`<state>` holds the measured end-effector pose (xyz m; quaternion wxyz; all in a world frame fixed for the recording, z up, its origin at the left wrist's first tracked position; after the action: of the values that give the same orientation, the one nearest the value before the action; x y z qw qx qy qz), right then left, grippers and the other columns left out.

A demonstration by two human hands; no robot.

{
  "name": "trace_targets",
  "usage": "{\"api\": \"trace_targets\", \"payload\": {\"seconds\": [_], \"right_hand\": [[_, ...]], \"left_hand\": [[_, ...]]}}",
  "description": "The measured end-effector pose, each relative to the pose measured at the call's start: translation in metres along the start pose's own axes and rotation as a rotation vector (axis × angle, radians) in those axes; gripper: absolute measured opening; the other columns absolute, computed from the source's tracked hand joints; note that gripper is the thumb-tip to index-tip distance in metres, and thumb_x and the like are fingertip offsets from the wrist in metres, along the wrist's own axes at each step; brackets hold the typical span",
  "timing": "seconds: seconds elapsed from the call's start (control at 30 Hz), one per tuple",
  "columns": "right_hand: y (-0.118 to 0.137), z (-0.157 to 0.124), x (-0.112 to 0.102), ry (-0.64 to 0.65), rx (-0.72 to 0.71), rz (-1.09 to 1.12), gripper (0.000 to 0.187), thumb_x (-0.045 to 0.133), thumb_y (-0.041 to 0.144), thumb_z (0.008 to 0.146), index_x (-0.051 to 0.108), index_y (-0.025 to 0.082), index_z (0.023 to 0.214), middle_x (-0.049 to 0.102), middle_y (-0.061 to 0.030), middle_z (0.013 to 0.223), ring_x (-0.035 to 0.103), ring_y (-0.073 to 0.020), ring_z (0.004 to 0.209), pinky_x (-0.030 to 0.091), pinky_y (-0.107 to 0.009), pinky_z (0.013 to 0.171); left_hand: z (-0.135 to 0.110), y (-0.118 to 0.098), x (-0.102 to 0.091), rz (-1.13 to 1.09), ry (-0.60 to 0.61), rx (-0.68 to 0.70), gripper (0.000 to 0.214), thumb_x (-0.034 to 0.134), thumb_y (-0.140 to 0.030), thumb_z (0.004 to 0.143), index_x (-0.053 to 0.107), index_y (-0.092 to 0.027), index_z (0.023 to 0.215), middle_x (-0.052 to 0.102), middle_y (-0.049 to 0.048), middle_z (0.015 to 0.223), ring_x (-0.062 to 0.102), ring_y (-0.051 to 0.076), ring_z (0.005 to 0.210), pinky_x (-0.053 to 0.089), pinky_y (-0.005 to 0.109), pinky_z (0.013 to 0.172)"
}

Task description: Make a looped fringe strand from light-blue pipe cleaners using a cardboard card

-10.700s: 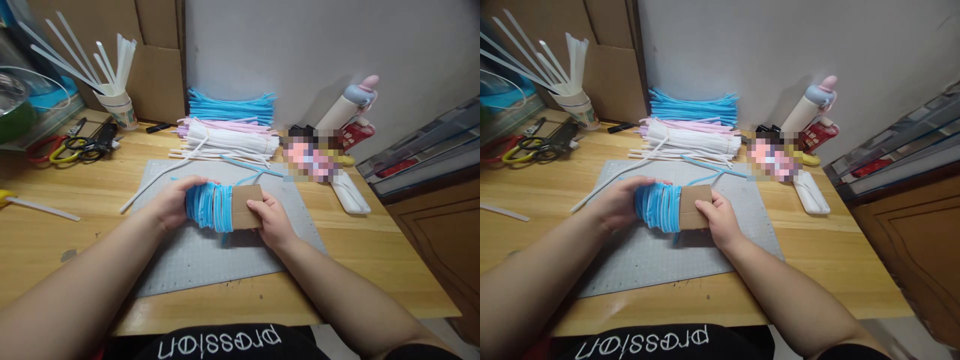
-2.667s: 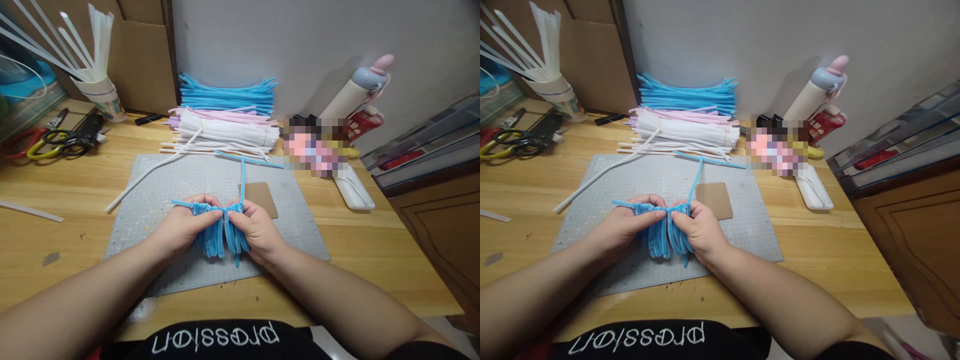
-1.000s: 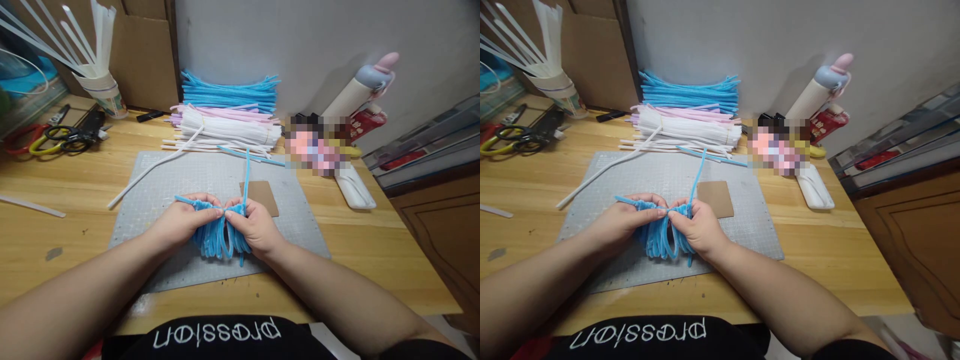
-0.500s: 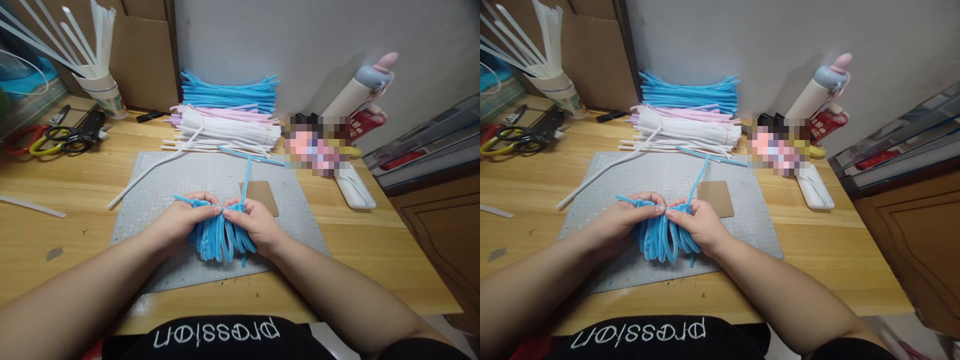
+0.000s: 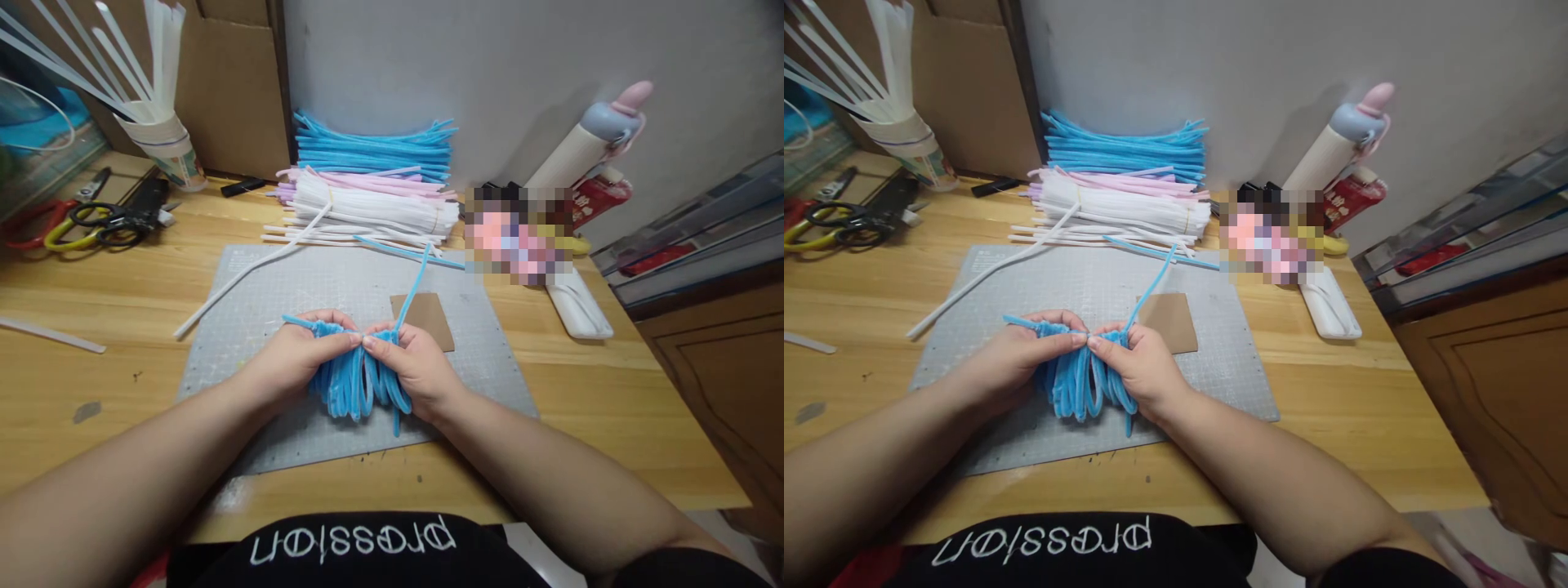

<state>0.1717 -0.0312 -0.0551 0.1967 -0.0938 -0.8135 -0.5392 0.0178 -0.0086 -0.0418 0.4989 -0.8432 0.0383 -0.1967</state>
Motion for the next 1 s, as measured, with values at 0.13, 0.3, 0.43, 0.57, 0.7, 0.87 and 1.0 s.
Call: {"api": "trace_targets", "payload": {"seconds": [0.13, 0.3, 0.43, 0.57, 0.7, 0.87, 1.0], "right_hand": [[0.0009, -0.0010, 0.0010, 0.064, -0.016, -0.070, 0.035, 0.078, 0.037, 0.065, 0.059, 0.018, 0.087, 0.061, 0.0022, 0.073, 0.056, -0.0109, 0.064, 0.046, -0.028, 0.064], [-0.0043, -0.0003, -0.0013, 0.019, -0.127, -0.200, 0.029, 0.074, 0.036, 0.069, 0.060, 0.019, 0.088, 0.063, 0.0000, 0.081, 0.058, -0.0141, 0.074, 0.047, -0.032, 0.075], [-0.0055, -0.0022, -0.0006, 0.009, -0.179, -0.236, 0.026, 0.071, 0.034, 0.072, 0.060, 0.020, 0.092, 0.064, -0.0016, 0.090, 0.058, -0.0159, 0.085, 0.045, -0.034, 0.083], [-0.0007, -0.0049, -0.0002, -0.011, -0.249, -0.171, 0.023, 0.069, 0.034, 0.076, 0.058, 0.022, 0.092, 0.061, 0.0004, 0.087, 0.056, -0.0142, 0.083, 0.045, -0.030, 0.081], [0.0022, -0.0038, -0.0018, -0.011, -0.216, -0.126, 0.019, 0.071, 0.032, 0.075, 0.060, 0.019, 0.083, 0.059, 0.0018, 0.076, 0.054, -0.0110, 0.071, 0.045, -0.027, 0.072], [0.0020, -0.0017, -0.0013, 0.002, -0.151, -0.045, 0.021, 0.074, 0.032, 0.071, 0.062, 0.017, 0.080, 0.062, 0.0010, 0.075, 0.056, -0.0104, 0.070, 0.046, -0.026, 0.070], [0.0012, -0.0013, -0.0010, 0.013, -0.144, -0.069, 0.023, 0.075, 0.033, 0.070, 0.063, 0.018, 0.083, 0.065, 0.0000, 0.080, 0.059, -0.0115, 0.074, 0.047, -0.027, 0.073]], "left_hand": [[0.0013, -0.0033, -0.0037, -0.001, -0.106, 0.089, 0.029, 0.078, -0.031, 0.065, 0.057, -0.017, 0.079, 0.061, -0.0027, 0.062, 0.056, 0.010, 0.052, 0.045, 0.021, 0.049], [0.0022, -0.0032, -0.0049, -0.001, -0.099, 0.100, 0.035, 0.081, -0.028, 0.061, 0.062, -0.018, 0.088, 0.065, -0.0015, 0.072, 0.060, 0.012, 0.059, 0.048, 0.023, 0.055], [0.0010, -0.0027, -0.0031, 0.072, -0.120, 0.127, 0.030, 0.081, -0.030, 0.060, 0.067, -0.017, 0.083, 0.068, 0.0016, 0.079, 0.062, 0.015, 0.070, 0.050, 0.027, 0.065], [-0.0015, -0.0044, -0.0018, 0.147, -0.131, 0.131, 0.029, 0.081, -0.033, 0.060, 0.067, -0.016, 0.078, 0.067, 0.0017, 0.075, 0.061, 0.015, 0.067, 0.048, 0.028, 0.065], [-0.0027, -0.0040, -0.0005, 0.131, -0.089, 0.112, 0.031, 0.080, -0.034, 0.062, 0.064, -0.015, 0.079, 0.066, 0.0017, 0.073, 0.060, 0.015, 0.066, 0.047, 0.028, 0.063], [-0.0018, -0.0016, 0.0008, 0.023, -0.085, 0.048, 0.035, 0.082, -0.033, 0.059, 0.060, -0.015, 0.080, 0.064, 0.0002, 0.068, 0.060, 0.015, 0.060, 0.046, 0.027, 0.059], [-0.0015, -0.0021, 0.0018, -0.010, -0.082, 0.051, 0.034, 0.083, -0.030, 0.057, 0.061, -0.015, 0.079, 0.065, 0.0004, 0.070, 0.061, 0.015, 0.063, 0.047, 0.027, 0.060]]}}
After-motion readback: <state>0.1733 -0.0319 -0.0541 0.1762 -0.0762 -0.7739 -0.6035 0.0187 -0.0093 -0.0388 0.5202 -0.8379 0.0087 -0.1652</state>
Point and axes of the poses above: each hand's wrist, its own z-axis towards the middle knuckle, its own x-axis out of the palm, y = z × x, the point moved 1 cm from there along z, towards the middle knuckle
